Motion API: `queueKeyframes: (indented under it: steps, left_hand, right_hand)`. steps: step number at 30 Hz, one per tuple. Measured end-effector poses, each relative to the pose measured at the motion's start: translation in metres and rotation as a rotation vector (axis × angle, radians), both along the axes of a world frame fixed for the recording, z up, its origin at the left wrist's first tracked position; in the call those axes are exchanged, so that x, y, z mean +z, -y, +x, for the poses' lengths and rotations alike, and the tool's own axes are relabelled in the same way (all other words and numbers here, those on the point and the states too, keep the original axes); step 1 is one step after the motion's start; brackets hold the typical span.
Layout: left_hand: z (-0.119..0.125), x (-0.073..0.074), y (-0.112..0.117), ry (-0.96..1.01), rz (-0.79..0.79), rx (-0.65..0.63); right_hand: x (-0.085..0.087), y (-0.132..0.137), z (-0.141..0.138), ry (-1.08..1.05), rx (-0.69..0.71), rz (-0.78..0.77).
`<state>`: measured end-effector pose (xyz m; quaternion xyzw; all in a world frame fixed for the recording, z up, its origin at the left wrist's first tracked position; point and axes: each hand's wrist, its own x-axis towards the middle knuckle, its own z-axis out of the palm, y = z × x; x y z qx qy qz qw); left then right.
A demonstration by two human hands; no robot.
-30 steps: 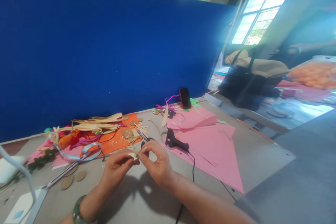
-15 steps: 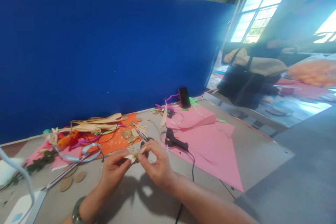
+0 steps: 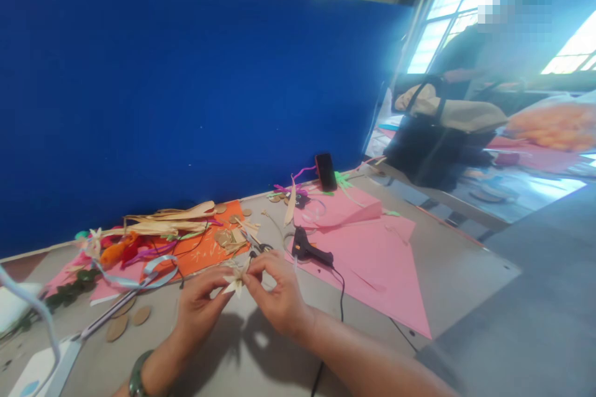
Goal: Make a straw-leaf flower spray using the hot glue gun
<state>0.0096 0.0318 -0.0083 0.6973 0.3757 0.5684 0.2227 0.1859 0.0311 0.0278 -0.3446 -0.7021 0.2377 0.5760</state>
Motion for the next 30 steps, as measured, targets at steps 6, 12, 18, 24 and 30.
queueKeyframes:
  steps: [6,12,18,24,30]
  left_hand:
    - [0.0031,-0.0012,0.0023,0.002,0.018,0.028]
    - [0.0035,-0.0006,0.0021,-0.033,0.047,0.022]
    - [0.0003,-0.0046,0.0015,-0.03,-0.018,0.043]
    - [0.0002,-0.0036,0.0002,-0.001,-0.11,0.062]
    - [0.0009,-0.0015,-0.0005,0.07,-0.112,0.086]
  right_hand:
    - [-0.0012,0.0023,-0.0011,-0.009,0.002,0.006]
    - [-0.0028,0.0012,-0.0016,-0.021,0.012,0.003]
    - [-0.0021,0.0021,-0.0011,-0.016,0.026,0.036]
    - [-0.0008,0.0054,0.0,0.004,0.047,0.035]
    - [-0.0037,0.0061,0.0001,-0.021,0.026,0.009]
